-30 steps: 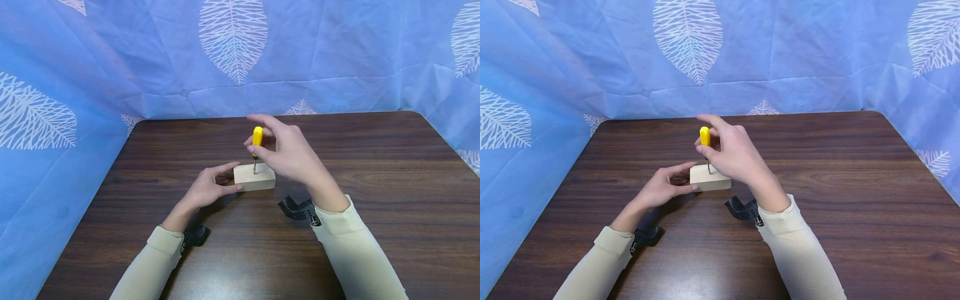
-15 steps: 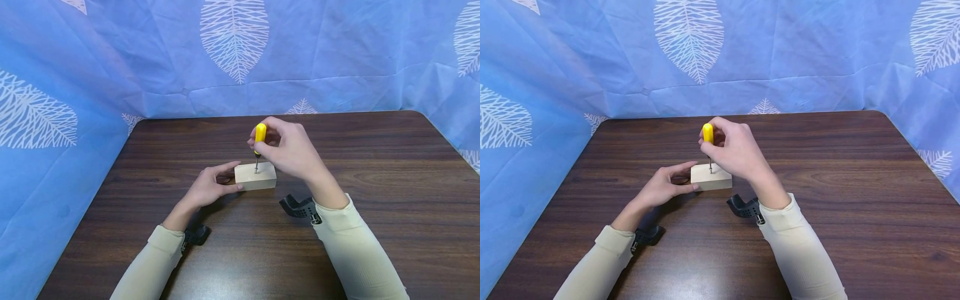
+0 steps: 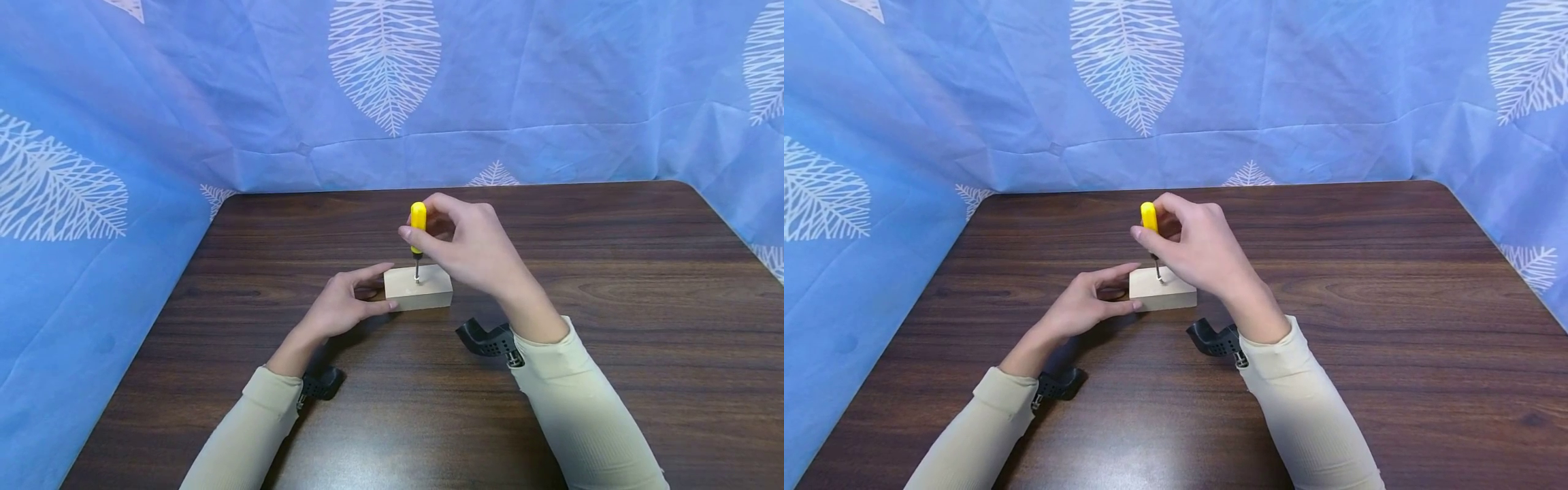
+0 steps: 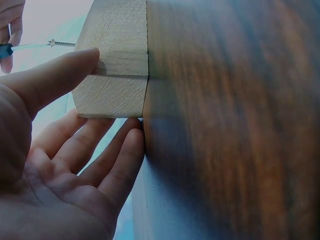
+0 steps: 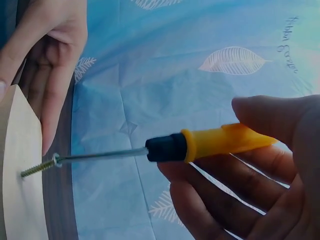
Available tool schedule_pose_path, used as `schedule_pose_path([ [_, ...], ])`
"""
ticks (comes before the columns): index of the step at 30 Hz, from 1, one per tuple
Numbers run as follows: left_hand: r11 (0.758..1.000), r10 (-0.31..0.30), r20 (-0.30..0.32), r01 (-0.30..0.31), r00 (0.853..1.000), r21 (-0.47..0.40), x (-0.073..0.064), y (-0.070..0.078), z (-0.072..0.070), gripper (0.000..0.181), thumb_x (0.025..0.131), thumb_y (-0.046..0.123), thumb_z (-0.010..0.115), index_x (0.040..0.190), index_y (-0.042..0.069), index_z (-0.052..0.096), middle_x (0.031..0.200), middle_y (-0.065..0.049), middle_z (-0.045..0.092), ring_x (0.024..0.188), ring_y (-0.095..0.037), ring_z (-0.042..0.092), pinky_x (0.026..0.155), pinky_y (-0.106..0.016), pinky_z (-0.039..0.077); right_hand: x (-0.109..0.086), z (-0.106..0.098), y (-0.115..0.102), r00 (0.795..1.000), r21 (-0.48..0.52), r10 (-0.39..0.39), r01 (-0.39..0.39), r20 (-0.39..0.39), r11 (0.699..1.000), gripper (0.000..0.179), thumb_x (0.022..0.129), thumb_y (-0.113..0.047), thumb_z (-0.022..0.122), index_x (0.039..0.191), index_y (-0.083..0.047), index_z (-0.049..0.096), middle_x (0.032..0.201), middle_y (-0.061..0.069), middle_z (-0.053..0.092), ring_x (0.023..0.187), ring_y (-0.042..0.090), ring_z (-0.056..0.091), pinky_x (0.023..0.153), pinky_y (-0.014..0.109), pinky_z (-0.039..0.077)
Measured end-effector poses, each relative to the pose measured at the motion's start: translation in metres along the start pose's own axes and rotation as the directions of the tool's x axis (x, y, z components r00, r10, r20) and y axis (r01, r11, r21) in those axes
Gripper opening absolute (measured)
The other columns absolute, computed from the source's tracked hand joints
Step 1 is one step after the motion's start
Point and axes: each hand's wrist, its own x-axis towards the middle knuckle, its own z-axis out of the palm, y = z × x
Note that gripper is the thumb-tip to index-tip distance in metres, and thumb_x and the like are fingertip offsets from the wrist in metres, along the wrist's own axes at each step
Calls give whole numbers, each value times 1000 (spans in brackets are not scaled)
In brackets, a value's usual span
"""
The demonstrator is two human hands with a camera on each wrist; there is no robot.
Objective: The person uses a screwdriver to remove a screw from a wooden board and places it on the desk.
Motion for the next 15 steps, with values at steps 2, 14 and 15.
schedule_pose_path([
  [2,1000,-1,0,1,1000,1,0,0,0,72,95,24,85,160,24,54,144,-11,71,132,-30,70,110,-53,57,0,0,0,1000,-10,-19,19,-8,1000,17,98,-30,81,108,-16,78,92,-1,79,82,13,74,77,32,60],
  [14,1000,-4,2,4,1000,-12,0,1,0,71,95,23,85,159,23,55,145,-12,70,130,-31,71,108,-51,59,-2,-10,0,999,18,-19,18,44,1000,26,98,-10,70,123,-14,77,99,3,77,82,18,66,76,26,53],
  [15,1000,-8,2,8,1000,-14,0,1,0,71,95,23,85,159,23,55,145,-12,70,131,-31,70,107,-51,59,-1,-10,0,999,24,-8,7,48,1000,26,98,-9,69,123,-14,76,99,4,78,82,18,68,76,26,54],
])
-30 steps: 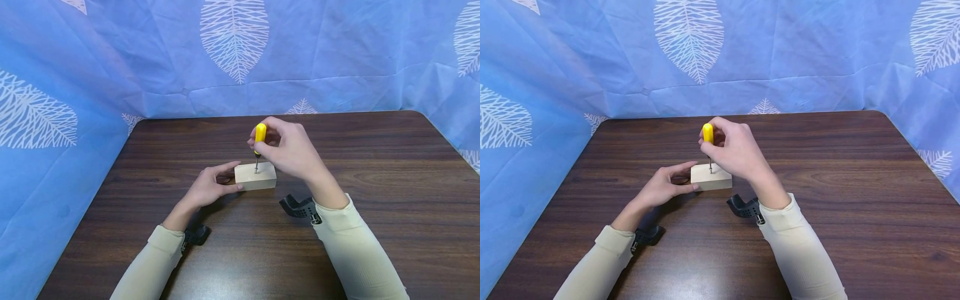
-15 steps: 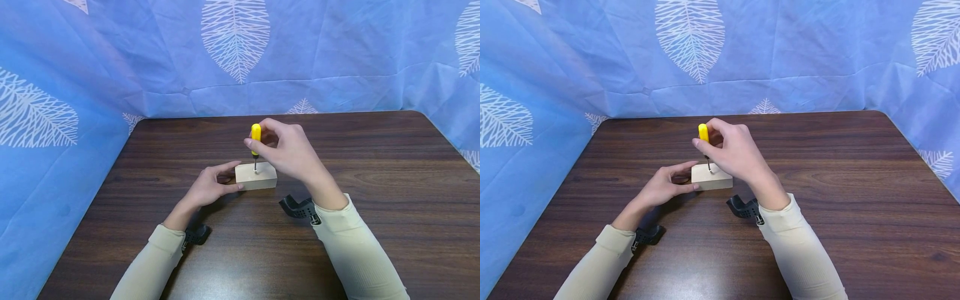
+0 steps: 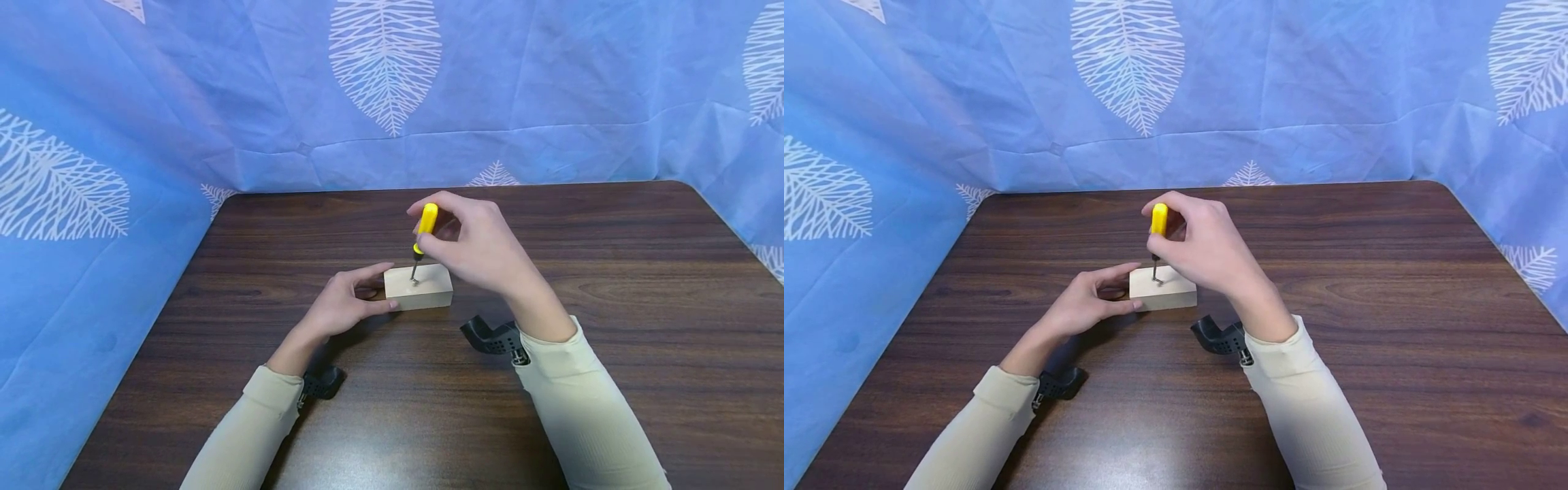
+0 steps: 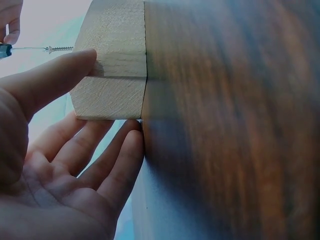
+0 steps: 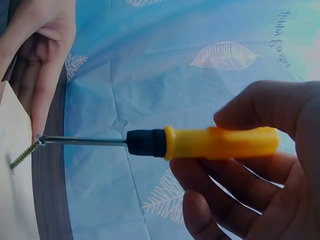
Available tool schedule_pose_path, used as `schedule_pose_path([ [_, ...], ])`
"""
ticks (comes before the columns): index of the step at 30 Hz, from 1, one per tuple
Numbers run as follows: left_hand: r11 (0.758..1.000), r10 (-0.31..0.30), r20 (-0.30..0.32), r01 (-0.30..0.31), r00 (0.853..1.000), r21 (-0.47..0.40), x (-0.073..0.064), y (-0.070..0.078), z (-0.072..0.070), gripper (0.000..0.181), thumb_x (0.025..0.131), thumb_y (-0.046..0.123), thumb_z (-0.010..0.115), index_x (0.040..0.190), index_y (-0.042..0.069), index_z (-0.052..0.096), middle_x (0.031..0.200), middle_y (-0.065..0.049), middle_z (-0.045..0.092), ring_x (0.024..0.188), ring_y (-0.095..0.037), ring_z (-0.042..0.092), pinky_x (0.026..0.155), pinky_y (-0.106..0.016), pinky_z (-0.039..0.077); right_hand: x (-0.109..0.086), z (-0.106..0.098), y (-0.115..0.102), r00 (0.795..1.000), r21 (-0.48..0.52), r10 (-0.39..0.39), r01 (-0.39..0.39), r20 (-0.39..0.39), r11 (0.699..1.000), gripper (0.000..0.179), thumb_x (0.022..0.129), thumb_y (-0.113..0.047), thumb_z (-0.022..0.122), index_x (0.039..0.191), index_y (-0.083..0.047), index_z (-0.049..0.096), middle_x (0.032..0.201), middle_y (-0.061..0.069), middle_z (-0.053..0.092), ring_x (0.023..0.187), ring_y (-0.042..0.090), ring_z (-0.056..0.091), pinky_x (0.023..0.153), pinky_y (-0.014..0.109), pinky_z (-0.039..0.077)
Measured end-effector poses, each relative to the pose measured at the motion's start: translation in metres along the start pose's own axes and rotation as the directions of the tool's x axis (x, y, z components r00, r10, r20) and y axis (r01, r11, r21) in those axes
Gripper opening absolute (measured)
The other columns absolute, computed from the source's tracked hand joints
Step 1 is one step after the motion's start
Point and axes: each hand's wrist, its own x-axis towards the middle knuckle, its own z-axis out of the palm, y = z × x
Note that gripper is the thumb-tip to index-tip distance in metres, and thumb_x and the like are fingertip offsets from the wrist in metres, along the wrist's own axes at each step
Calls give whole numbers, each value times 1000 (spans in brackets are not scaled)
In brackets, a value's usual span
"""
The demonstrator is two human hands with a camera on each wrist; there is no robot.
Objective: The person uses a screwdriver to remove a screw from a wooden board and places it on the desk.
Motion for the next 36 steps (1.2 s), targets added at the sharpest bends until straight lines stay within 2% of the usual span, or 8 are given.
schedule_pose_path([
  [4,1000,-14,-2,14,1000,-18,-1,1,0,70,95,23,86,158,25,57,150,-12,66,134,-33,68,110,-53,57,1,1,0,1000,-7,0,0,-1,1000,21,98,-8,66,117,-12,74,103,5,79,83,19,71,75,28,54],
  [16,998,-42,-7,41,999,-39,-1,3,1,69,94,22,86,157,24,58,154,-12,64,135,-34,67,112,-55,55,4,9,1,999,-96,-37,37,1,995,7,101,-14,69,107,-12,72,90,1,77,78,17,67,73,32,55],
  [21,998,-46,-5,45,999,-37,-2,4,1,69,95,22,85,158,23,57,154,-13,63,135,-36,67,113,-56,54,2,9,0,999,-129,-41,39,-18,991,5,99,-19,72,102,-16,73,79,1,68,71,18,59,66,30,47],
  [24,998,-46,-3,46,999,-39,-2,4,1,70,95,22,85,158,24,57,156,-12,62,136,-36,66,113,-56,54,1,10,-1,999,-141,-42,37,-32,989,11,99,-27,77,100,-17,72,74,2,60,65,21,53,61,30,41],
  [27,998,-46,-4,46,999,-41,-2,3,1,70,94,22,86,158,24,57,157,-12,61,137,-35,66,114,-56,54,1,10,0,999,-124,-42,38,-33,992,15,100,-30,79,104,-16,75,76,2,63,66,21,54,60,29,42],
  [30,998,-49,-3,49,999,-48,-3,4,0,70,94,22,86,158,24,57,156,-12,62,137,-35,66,114,-56,54,1,8,0,999,-95,-29,26,-25,995,17,100,-24,79,114,-15,79,81,2,69,69,21,57,62,26,45],
  [33,998,-47,-3,46,999,-50,-3,3,0,69,95,22,85,158,23,57,154,-13,63,137,-35,66,113,-55,54,0,6,0,1000,-47,6,-8,-25,999,28,97,-18,79,125,-14,77,88,3,76,71,20,62,64,25,48],
  [36,998,-51,-5,50,999,-46,-3,4,0,69,95,22,85,158,24,57,154,-12,63,137,-35,66,112,-55,55,-2,4,-1,999,3,33,-33,-40,999,26,94,-15,80,119,-14,76,93,2,80,73,19,67,66,25,52],
])
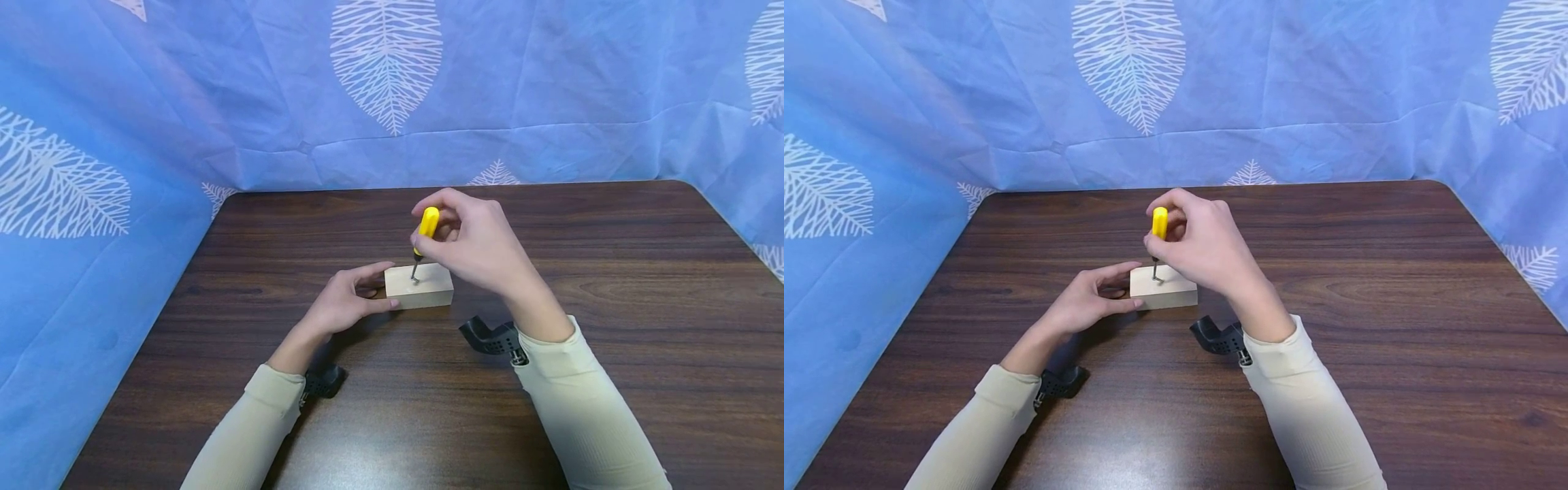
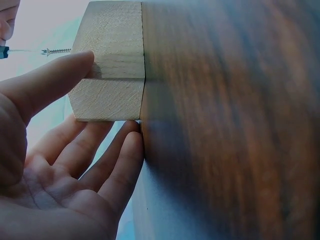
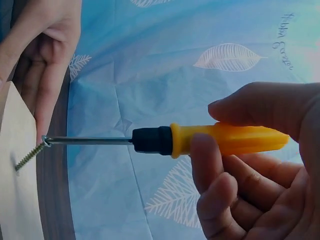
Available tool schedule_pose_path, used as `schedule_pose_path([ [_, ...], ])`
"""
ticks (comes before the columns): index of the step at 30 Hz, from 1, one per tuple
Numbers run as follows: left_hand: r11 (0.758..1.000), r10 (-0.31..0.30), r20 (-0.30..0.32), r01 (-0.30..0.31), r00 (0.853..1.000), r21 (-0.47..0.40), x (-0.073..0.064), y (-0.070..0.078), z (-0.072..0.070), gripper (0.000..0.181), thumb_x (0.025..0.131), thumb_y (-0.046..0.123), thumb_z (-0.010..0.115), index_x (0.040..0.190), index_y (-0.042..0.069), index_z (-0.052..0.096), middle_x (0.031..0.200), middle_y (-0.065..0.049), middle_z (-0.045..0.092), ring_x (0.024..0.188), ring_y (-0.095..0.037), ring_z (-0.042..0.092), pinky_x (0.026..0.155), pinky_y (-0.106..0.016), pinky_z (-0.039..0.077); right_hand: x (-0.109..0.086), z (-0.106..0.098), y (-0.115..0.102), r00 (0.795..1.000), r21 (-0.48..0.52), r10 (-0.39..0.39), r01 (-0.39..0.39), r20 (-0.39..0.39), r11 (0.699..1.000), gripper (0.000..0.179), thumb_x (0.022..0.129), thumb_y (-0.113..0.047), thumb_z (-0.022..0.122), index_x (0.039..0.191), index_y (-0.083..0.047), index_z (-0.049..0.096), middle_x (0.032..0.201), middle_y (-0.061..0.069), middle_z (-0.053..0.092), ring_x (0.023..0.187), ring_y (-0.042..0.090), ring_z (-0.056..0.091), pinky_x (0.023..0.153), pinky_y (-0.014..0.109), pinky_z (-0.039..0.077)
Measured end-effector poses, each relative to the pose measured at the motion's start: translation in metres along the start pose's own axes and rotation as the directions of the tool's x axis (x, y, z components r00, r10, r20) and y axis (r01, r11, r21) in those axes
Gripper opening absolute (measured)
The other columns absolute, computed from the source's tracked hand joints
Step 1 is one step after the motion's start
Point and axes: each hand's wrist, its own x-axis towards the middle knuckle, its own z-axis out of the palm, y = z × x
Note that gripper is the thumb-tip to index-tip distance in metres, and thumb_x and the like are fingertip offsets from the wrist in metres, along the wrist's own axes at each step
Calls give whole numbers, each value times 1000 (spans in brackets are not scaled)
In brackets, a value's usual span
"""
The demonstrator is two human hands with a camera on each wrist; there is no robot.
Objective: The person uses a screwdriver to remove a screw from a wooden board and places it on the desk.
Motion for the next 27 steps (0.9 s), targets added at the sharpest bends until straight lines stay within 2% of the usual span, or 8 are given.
schedule_pose_path([
  [4,1000,-8,-3,8,1000,-1,-1,0,0,69,94,22,86,157,25,58,154,-12,63,136,-35,67,112,-56,55,0,1,-1,1000,11,-14,14,-9,1000,12,93,-17,83,104,-15,78,87,0,76,72,18,64,65,25,50],
  [8,1000,-2,-4,2,1000,-5,0,0,0,69,94,21,86,157,24,59,153,-12,64,136,-34,67,112,-55,55,1,5,-1,997,-44,-81,81,1,996,8,99,-24,80,102,-17,77,80,0,69,70,19,58,64,28,46],
  [14,1000,-5,-7,5,1000,7,1,0,1,69,94,22,86,157,25,58,154,-12,64,136,-34,66,112,-56,55,4,11,1,989,-120,-147,147,15,982,20,102,-30,76,94,-13,70,95,3,67,85,21,60,77,35,51],
  [16,1000,-7,-6,7,1000,8,1,0,1,70,94,22,86,157,24,58,154,-12,64,136,-34,66,113,-56,55,4,11,1,990,-103,-143,144,20,984,16,102,-27,77,98,-12,72,102,3,69,89,22,63,81,36,54],
  [18,1000,-7,-6,7,1000,5,2,0,1,69,94,22,86,157,24,58,153,-11,64,137,-33,66,113,-55,54,3,9,0,992,-75,-122,122,12,990,16,101,-23,78,111,-11,75,103,3,72,88,20,68,81,36,57],
  [22,1000,-5,-4,5,1000,2,2,1,1,69,94,22,86,157,24,58,154,-11,63,137,-33,66,113,-54,54,1,6,-2,997,-15,-62,62,-35,998,40,95,-17,84,131,-10,66,100,1,80,94,17,72,86,36,56],
  [24,1000,-5,-5,5,1000,4,1,0,1,69,95,23,86,157,23,58,155,-11,63,137,-33,66,114,-54,54,1,6,-2,997,21,-38,39,-61,999,41,92,-16,86,127,-11,64,98,0,82,100,16,72,89,37,52],
  [27,1000,-6,-6,6,1000,6,1,0,1,69,95,23,86,158,23,58,155,-11,63,139,-32,65,114,-53,54,1,8,-3,997,74,-35,40,-64,996,31,93,-13,84,118,-10,66,100,1,83,100,15,74,90,36,53],
])
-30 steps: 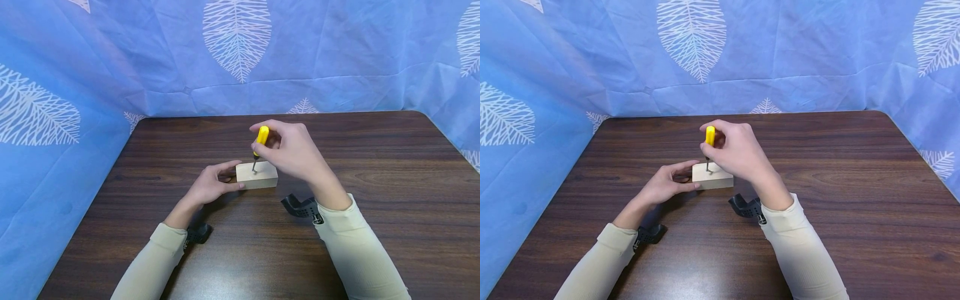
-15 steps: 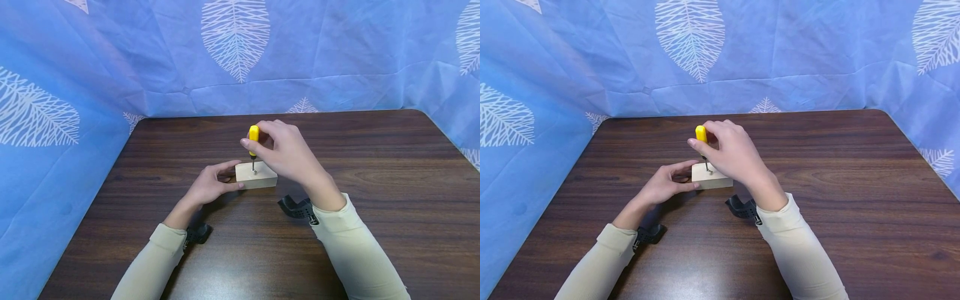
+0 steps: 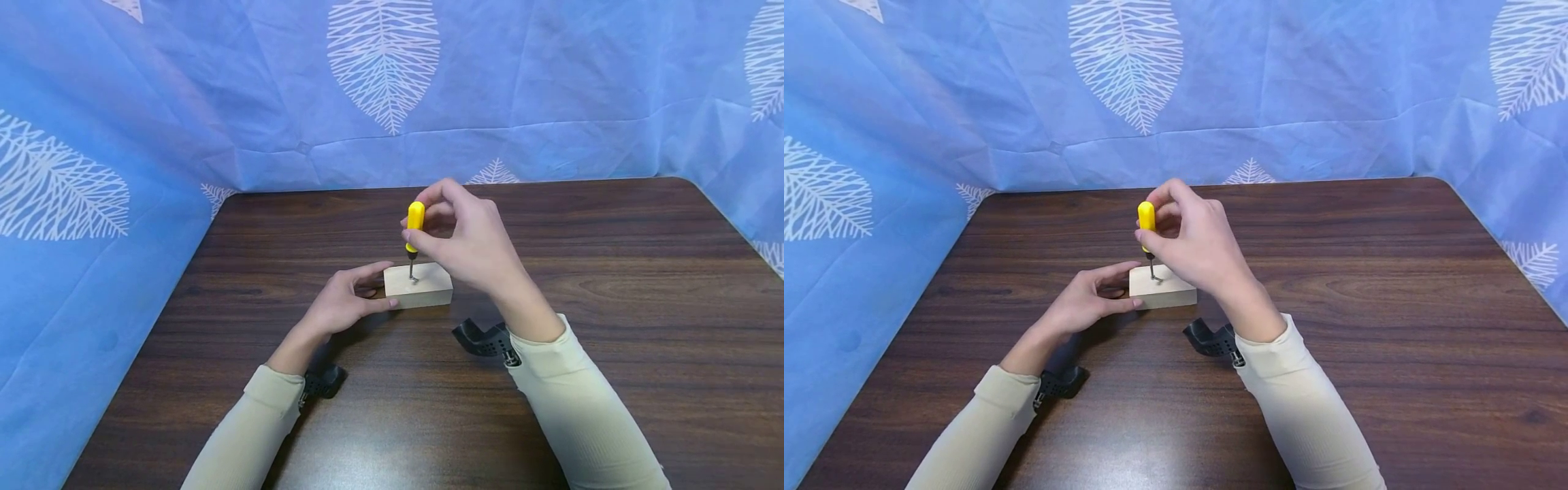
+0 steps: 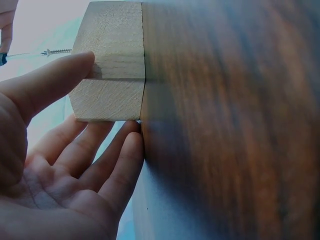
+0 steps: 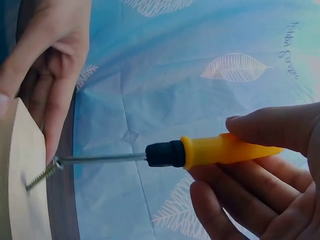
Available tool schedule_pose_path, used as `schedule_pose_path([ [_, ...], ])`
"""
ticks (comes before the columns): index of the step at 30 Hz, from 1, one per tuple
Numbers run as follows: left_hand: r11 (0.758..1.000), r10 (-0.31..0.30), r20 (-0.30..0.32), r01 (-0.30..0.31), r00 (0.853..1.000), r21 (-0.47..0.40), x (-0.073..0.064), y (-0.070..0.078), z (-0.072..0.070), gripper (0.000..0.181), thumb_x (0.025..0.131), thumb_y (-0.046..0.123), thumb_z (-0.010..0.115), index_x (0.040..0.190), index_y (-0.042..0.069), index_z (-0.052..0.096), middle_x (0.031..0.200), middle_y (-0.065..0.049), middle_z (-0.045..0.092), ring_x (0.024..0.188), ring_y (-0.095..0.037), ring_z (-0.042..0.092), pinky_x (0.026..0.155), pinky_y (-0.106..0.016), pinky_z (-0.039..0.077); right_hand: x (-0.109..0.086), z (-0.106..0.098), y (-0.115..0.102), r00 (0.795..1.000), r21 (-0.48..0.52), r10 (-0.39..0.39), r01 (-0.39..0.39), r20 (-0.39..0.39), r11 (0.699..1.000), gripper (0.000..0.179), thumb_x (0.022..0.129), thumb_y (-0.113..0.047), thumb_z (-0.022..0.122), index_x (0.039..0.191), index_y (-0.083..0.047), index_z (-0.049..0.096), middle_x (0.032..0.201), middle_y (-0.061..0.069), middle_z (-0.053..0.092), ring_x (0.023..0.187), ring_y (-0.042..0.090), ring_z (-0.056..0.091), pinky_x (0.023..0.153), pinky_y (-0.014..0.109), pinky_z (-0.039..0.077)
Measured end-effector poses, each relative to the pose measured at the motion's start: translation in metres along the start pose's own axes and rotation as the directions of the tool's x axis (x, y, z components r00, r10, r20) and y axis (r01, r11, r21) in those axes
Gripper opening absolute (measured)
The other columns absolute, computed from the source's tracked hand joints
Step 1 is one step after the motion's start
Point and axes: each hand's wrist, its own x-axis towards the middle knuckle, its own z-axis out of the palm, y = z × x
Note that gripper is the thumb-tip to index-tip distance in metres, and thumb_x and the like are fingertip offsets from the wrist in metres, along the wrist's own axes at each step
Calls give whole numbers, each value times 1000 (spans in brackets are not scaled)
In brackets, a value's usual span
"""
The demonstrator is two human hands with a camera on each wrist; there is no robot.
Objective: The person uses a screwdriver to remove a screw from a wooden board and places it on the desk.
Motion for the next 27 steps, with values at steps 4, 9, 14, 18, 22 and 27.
schedule_pose_path([
  [4,1000,5,-1,-5,1000,-5,0,1,0,69,95,22,86,157,22,58,155,-11,63,140,-31,64,116,-51,53,0,5,0,999,47,-46,46,13,998,21,96,-9,79,117,-11,74,105,3,83,95,14,78,87,31,59],
  [9,1000,12,4,-12,1000,-14,0,1,0,68,95,21,85,157,22,58,155,-10,63,140,-31,63,115,-52,53,0,13,1,993,43,-115,114,23,993,23,95,-3,68,117,-11,69,104,1,78,90,12,74,84,31,59],
  [14,1000,18,7,-18,1000,-19,-1,2,0,67,96,20,84,157,23,58,154,-8,64,140,-31,63,115,-53,53,-1,21,-1,994,8,-105,105,36,994,21,92,-5,64,113,-11,64,100,1,72,85,12,72,81,34,61],
  [18,1000,14,4,-14,1000,-16,-1,2,0,67,96,20,84,157,23,58,154,-8,64,141,-32,63,116,-54,52,0,25,-1,993,-35,-110,112,37,993,19,96,-11,68,115,-9,65,101,3,72,86,14,72,81,33,61],
  [22,1000,2,3,-2,1000,-11,-1,1,0,67,95,21,85,157,24,58,155,-8,64,141,-33,63,116,-57,52,1,27,1,989,-81,-141,145,47,986,24,100,-18,78,118,-9,66,106,4,74,91,16,70,84,32,61],
  [27,1000,2,7,-2,1000,-11,-1,1,-1,68,95,22,85,158,25,58,155,-8,63,141,-33,63,116,-57,52,2,27,2,985,-87,-158,163,66,983,24,100,-15,78,121,-7,70,109,5,76,94,17,72,87,35,62],
])
